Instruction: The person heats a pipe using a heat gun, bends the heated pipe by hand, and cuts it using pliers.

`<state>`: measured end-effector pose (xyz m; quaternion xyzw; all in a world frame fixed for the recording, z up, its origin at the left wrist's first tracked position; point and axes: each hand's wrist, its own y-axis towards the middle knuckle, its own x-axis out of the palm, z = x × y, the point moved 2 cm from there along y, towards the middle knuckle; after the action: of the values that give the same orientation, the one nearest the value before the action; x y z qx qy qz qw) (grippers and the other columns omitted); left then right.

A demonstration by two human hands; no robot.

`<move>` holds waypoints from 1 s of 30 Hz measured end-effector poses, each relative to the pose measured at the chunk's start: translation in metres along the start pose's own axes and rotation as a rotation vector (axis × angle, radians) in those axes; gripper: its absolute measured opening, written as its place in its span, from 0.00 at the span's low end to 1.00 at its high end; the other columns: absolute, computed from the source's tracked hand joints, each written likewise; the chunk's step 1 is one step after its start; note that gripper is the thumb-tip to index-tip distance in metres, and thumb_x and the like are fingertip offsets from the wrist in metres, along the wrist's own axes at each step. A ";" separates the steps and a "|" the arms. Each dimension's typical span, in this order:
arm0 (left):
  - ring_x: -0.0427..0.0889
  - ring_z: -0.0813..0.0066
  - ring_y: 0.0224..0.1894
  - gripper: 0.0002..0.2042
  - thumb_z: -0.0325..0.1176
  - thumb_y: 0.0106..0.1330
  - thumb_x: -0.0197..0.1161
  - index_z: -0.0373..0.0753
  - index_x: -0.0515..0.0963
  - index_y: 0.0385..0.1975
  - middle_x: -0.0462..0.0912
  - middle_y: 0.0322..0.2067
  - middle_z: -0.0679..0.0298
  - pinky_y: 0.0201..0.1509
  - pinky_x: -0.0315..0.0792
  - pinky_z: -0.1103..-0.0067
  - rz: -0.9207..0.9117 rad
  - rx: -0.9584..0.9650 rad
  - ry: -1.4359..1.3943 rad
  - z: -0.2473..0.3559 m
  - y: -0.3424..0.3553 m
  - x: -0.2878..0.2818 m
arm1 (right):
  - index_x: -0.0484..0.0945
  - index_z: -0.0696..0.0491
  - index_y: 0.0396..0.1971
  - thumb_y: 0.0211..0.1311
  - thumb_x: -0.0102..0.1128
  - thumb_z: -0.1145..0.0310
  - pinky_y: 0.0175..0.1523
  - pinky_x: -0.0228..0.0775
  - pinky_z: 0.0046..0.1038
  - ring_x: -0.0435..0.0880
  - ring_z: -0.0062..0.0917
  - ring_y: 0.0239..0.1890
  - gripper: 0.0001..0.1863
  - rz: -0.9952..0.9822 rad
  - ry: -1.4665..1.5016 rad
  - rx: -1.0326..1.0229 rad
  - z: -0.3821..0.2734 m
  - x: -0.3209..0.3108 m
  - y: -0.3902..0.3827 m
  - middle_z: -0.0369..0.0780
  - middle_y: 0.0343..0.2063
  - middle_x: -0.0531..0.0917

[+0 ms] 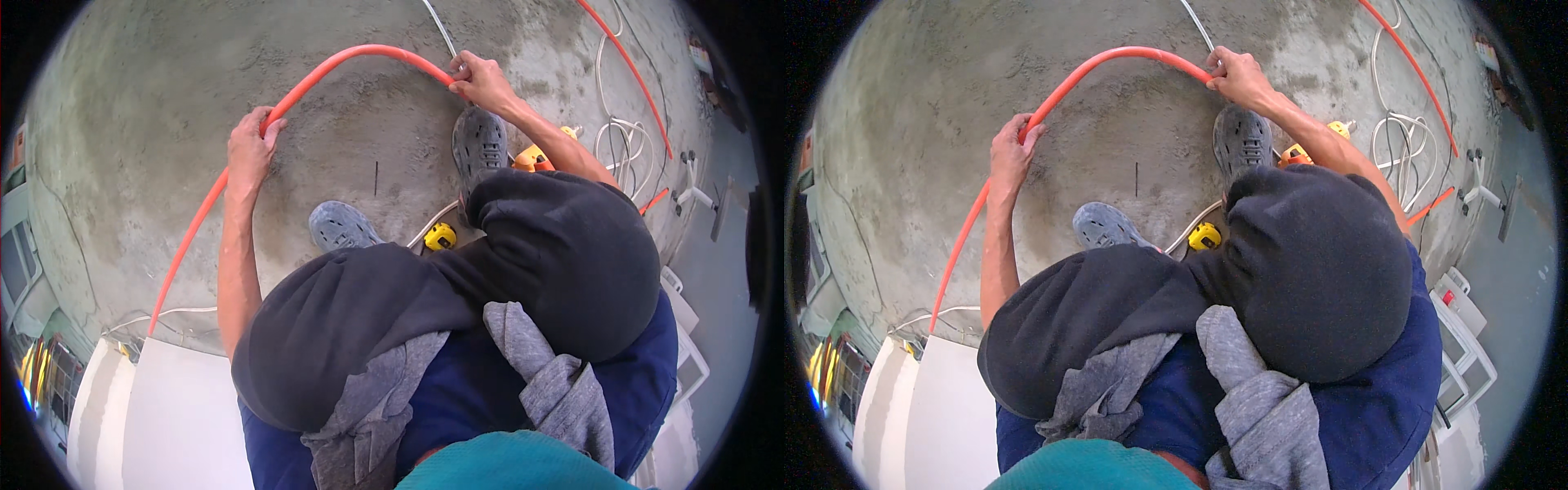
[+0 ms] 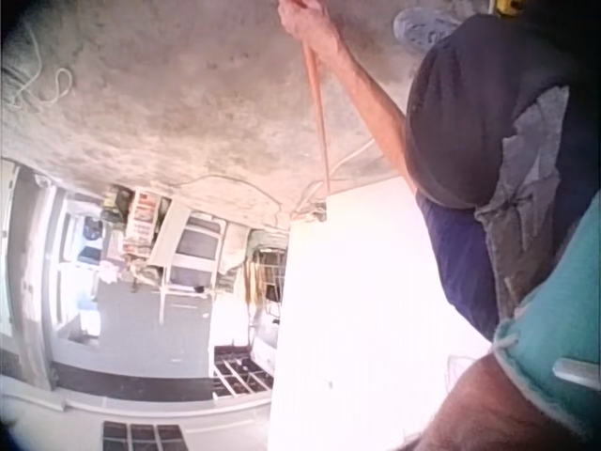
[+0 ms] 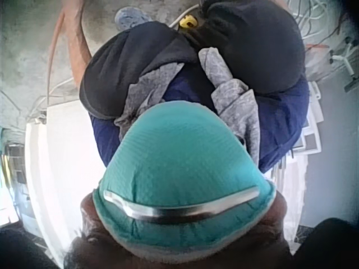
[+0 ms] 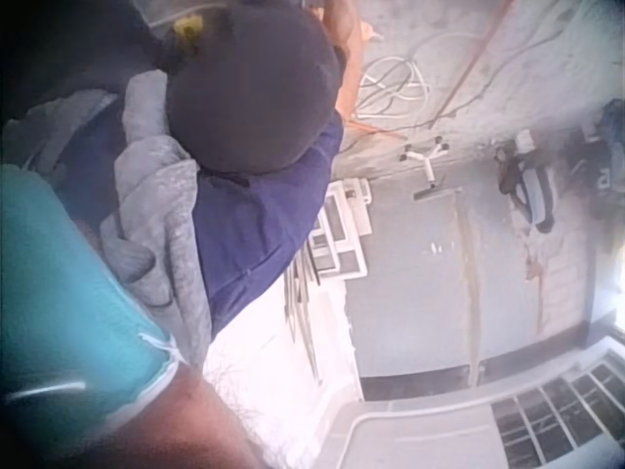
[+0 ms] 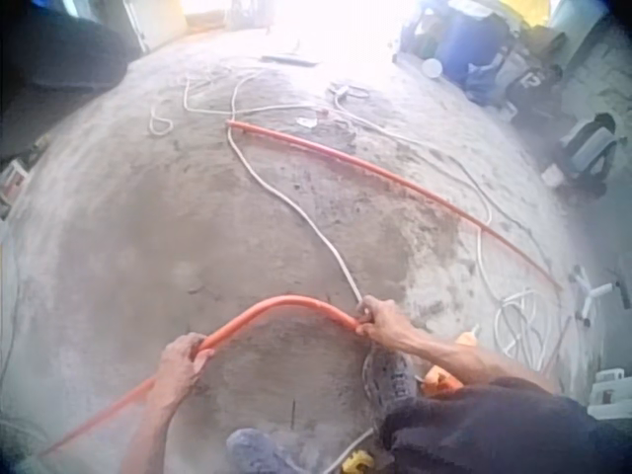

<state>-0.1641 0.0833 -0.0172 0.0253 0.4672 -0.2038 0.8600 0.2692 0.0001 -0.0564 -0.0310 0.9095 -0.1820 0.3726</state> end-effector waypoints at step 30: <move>0.84 0.51 0.39 0.13 0.40 0.67 0.70 0.40 0.82 0.45 0.85 0.36 0.51 0.45 0.76 0.63 -0.027 -0.015 -0.056 0.009 -0.001 0.001 | 0.85 0.58 0.43 0.54 0.74 0.69 0.48 0.83 0.33 0.91 0.33 0.41 0.17 -0.107 -0.022 0.100 -0.002 0.003 -0.010 0.46 0.37 0.91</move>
<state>-0.1566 0.0793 -0.0130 0.0066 0.4445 -0.2127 0.8701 0.2654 -0.0092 -0.0534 -0.0631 0.8921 -0.2465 0.3734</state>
